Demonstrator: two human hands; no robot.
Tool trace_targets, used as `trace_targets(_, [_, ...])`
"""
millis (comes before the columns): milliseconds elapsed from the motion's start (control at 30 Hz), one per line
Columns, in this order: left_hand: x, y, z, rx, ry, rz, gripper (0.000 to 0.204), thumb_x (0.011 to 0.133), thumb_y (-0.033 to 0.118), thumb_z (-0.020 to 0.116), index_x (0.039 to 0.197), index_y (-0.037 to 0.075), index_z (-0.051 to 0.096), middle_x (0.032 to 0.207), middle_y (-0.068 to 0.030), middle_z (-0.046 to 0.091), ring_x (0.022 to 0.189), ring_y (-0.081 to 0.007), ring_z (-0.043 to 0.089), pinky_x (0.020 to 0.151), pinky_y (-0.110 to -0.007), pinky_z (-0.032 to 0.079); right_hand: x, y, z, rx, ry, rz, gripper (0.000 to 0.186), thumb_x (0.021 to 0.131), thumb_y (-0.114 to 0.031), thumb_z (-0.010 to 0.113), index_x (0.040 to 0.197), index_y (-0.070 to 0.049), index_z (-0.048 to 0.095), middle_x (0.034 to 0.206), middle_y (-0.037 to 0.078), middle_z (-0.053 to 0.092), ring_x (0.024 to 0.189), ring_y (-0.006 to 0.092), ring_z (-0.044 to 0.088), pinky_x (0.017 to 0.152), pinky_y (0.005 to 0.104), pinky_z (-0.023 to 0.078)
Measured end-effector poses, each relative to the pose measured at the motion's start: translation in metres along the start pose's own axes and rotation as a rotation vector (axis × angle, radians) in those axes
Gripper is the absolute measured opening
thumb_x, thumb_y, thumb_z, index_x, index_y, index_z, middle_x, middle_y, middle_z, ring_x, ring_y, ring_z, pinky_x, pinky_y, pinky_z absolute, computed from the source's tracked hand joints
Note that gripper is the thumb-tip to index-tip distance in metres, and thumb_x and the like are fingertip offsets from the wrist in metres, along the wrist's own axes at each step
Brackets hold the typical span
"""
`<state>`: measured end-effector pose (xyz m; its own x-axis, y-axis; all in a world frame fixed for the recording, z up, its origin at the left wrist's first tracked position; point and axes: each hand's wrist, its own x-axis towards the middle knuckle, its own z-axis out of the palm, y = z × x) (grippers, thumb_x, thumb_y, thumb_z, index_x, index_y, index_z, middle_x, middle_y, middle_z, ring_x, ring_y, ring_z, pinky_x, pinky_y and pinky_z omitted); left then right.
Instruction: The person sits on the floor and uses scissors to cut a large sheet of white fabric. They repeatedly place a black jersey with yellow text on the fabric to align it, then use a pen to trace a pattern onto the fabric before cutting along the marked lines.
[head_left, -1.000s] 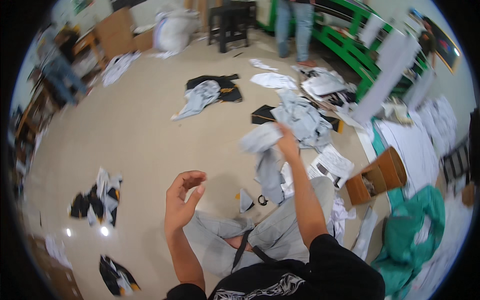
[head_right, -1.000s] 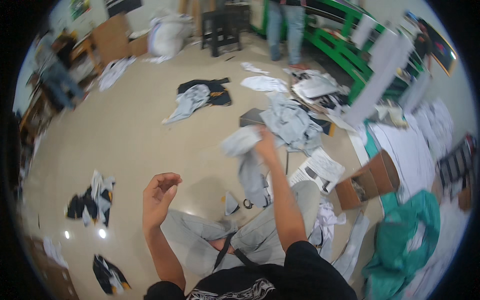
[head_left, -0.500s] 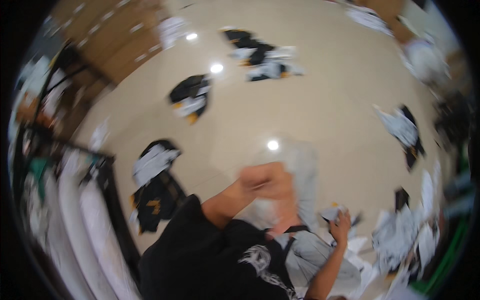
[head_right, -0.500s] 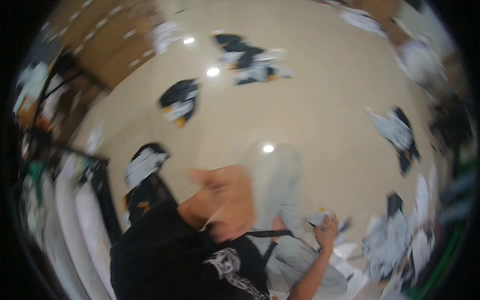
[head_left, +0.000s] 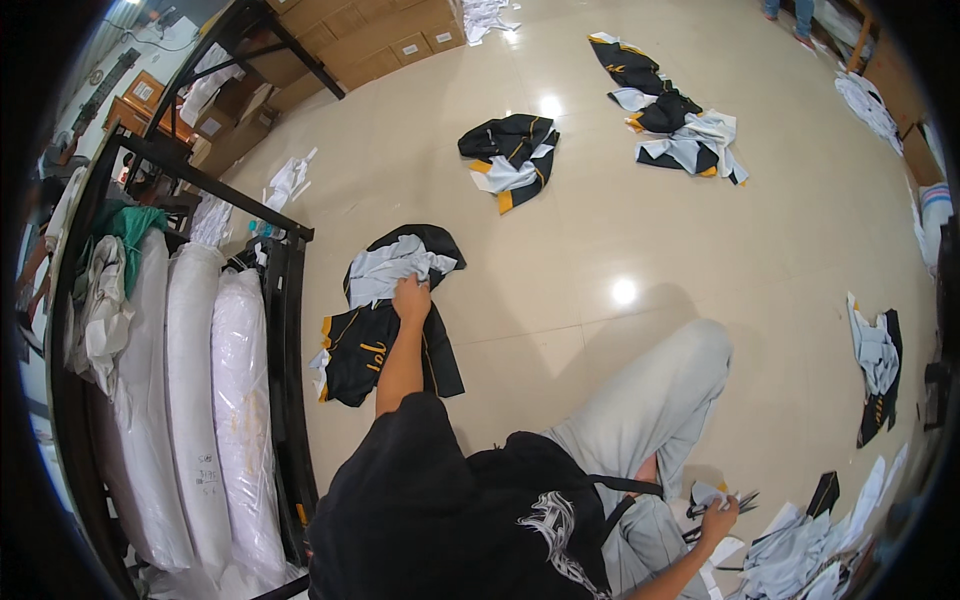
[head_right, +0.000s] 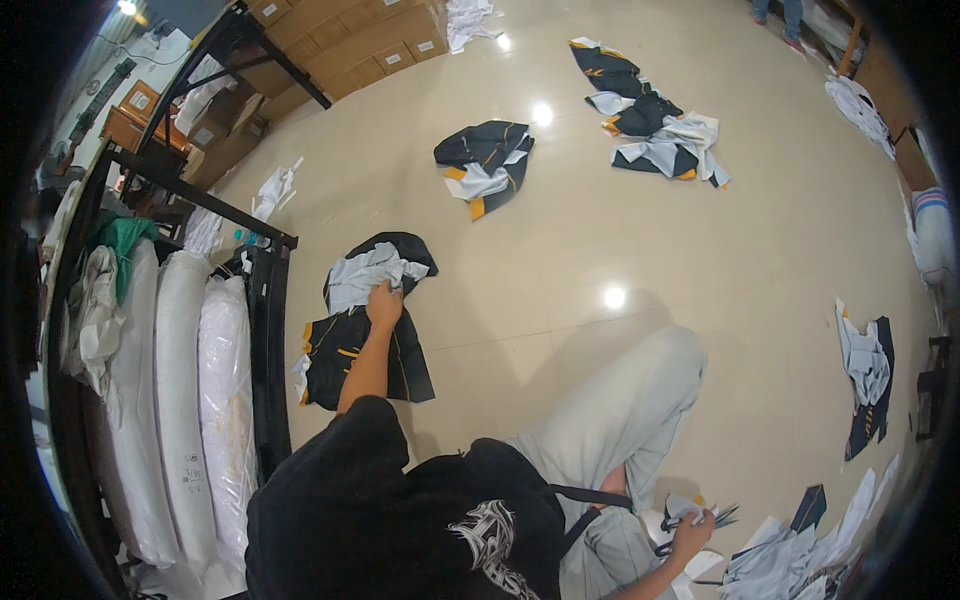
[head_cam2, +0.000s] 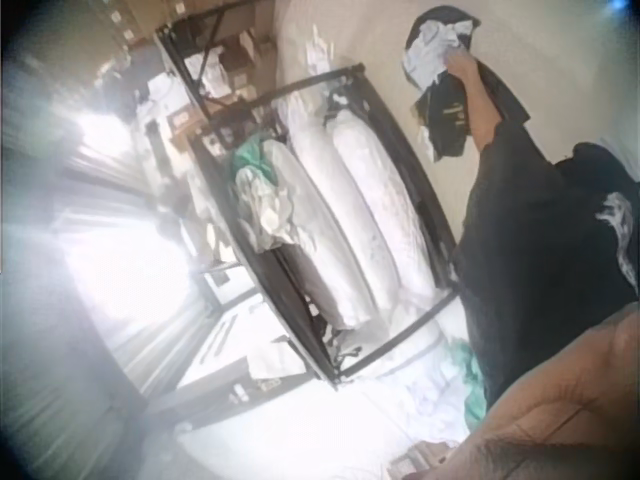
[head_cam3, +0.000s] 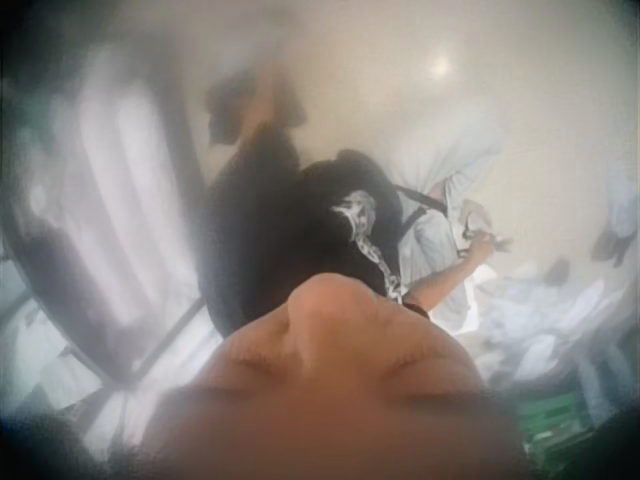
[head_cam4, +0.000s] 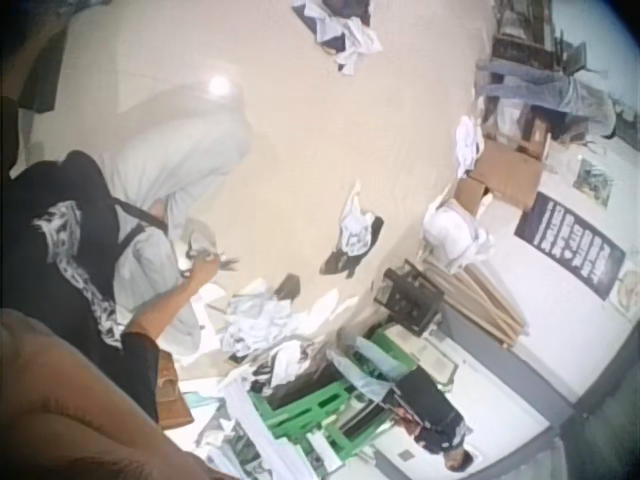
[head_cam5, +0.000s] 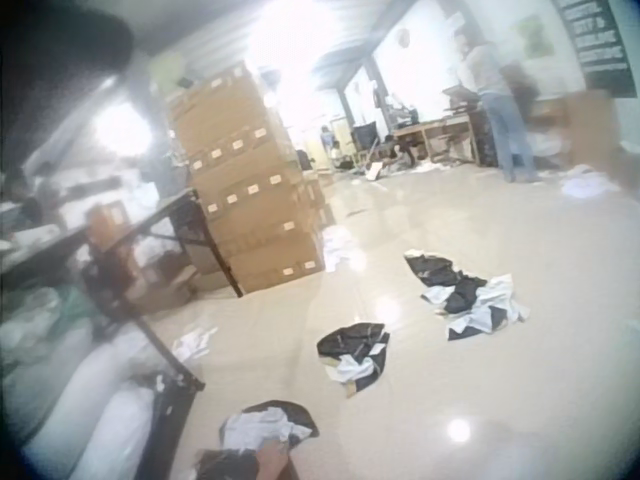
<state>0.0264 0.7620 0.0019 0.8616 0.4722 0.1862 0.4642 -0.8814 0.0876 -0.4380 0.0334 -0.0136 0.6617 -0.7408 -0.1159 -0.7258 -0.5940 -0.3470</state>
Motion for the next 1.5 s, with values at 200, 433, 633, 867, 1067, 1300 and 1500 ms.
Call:
trace_targets(200, [0.017, 0.099, -0.072, -0.21, 0.05, 0.437, 0.024, 0.097, 0.027, 0.063, 0.097, 0.004, 0.069, 0.093, -0.0174, 0.068, 0.089, -0.0412, 0.066, 0.076, -0.05, 0.052, 0.007, -0.069, -0.033, 0.27, 0.017, 0.065, 0.036, 0.101, -0.019, 0.063, 0.126, 0.006, 0.062, 0.12, 0.024, 0.068, 0.108, 0.0333, 0.068, 0.09, 0.039, 0.054])
trace_targets(433, [-0.023, 0.251, -0.306, -1.144, -0.19, 0.756, 0.022, 0.107, 0.022, 0.058, 0.098, 0.002, 0.062, 0.083, 0.0013, 0.056, 0.079, -0.0126, 0.053, 0.075, -0.032, 0.046, 0.052, -0.284, -0.094, 0.759, -0.088, -0.363, 0.033, 0.102, -0.012, 0.063, 0.13, 0.004, 0.061, 0.123, 0.018, 0.068, 0.114, 0.0251, 0.067, 0.1, 0.0379, 0.052])
trace_targets(633, [-0.091, 0.334, -0.42, -1.334, -0.224, 1.192, 0.019, 0.106, 0.022, 0.06, 0.1, 0.003, 0.06, 0.082, -0.0007, 0.056, 0.079, -0.0079, 0.052, 0.071, -0.026, 0.044, 0.041, -0.467, -0.182, 1.155, -0.081, -0.805, 0.068, 0.088, -0.005, 0.076, 0.148, 0.0, 0.046, 0.126, 0.014, 0.068, 0.104, 0.0195, 0.066, 0.091, 0.034, 0.053])
trace_targets(867, [-0.15, 0.371, -0.445, -1.37, -0.565, 1.457, 0.038, 0.091, 0.032, 0.081, 0.105, 0.003, 0.06, 0.084, -0.004, 0.059, 0.079, -0.0141, 0.057, 0.071, -0.03, 0.048, 0.054, -0.41, -0.255, 1.135, -0.086, -0.914, 0.034, 0.09, -0.001, 0.073, 0.123, 0.004, 0.065, 0.105, 0.006, 0.071, 0.091, 0.0134, 0.065, 0.086, 0.0283, 0.051])
trace_targets(1067, [-0.159, 0.359, -0.404, -1.164, -1.382, 1.591, 0.055, 0.078, 0.038, 0.092, 0.108, -0.001, 0.067, 0.082, -0.0054, 0.063, 0.074, -0.0182, 0.061, 0.065, -0.032, 0.049, 0.067, -0.35, -0.3, 1.087, 0.357, -0.803, 0.034, 0.096, -0.006, 0.069, 0.128, 0.003, 0.061, 0.12, 0.009, 0.066, 0.111, 0.0163, 0.063, 0.102, 0.033, 0.048])
trace_targets(1300, [-0.123, 0.396, -0.361, -1.031, -1.875, 2.025, 0.053, 0.076, 0.036, 0.092, 0.099, -0.005, 0.069, 0.087, -0.0093, 0.069, 0.077, -0.0183, 0.062, 0.063, -0.035, 0.047, 0.105, -0.258, -0.404, 1.494, 0.369, -0.768, 0.046, 0.105, -0.027, 0.059, 0.14, 0.001, 0.054, 0.129, 0.011, 0.065, 0.118, 0.0236, 0.064, 0.107, 0.0377, 0.048])
trace_targets(1500, [-0.023, 0.391, -0.247, -1.004, -1.587, 1.386, 0.071, 0.079, 0.041, 0.088, 0.127, -0.004, 0.065, 0.115, -0.0065, 0.072, 0.103, -0.0158, 0.065, 0.091, -0.03, 0.051, 0.208, -0.241, -0.441, 0.78, 0.683, -0.361, 0.024, 0.092, -0.02, 0.069, 0.105, 0.0, 0.075, 0.087, 0.004, 0.071, 0.079, 0.0102, 0.06, 0.071, 0.0296, 0.047])
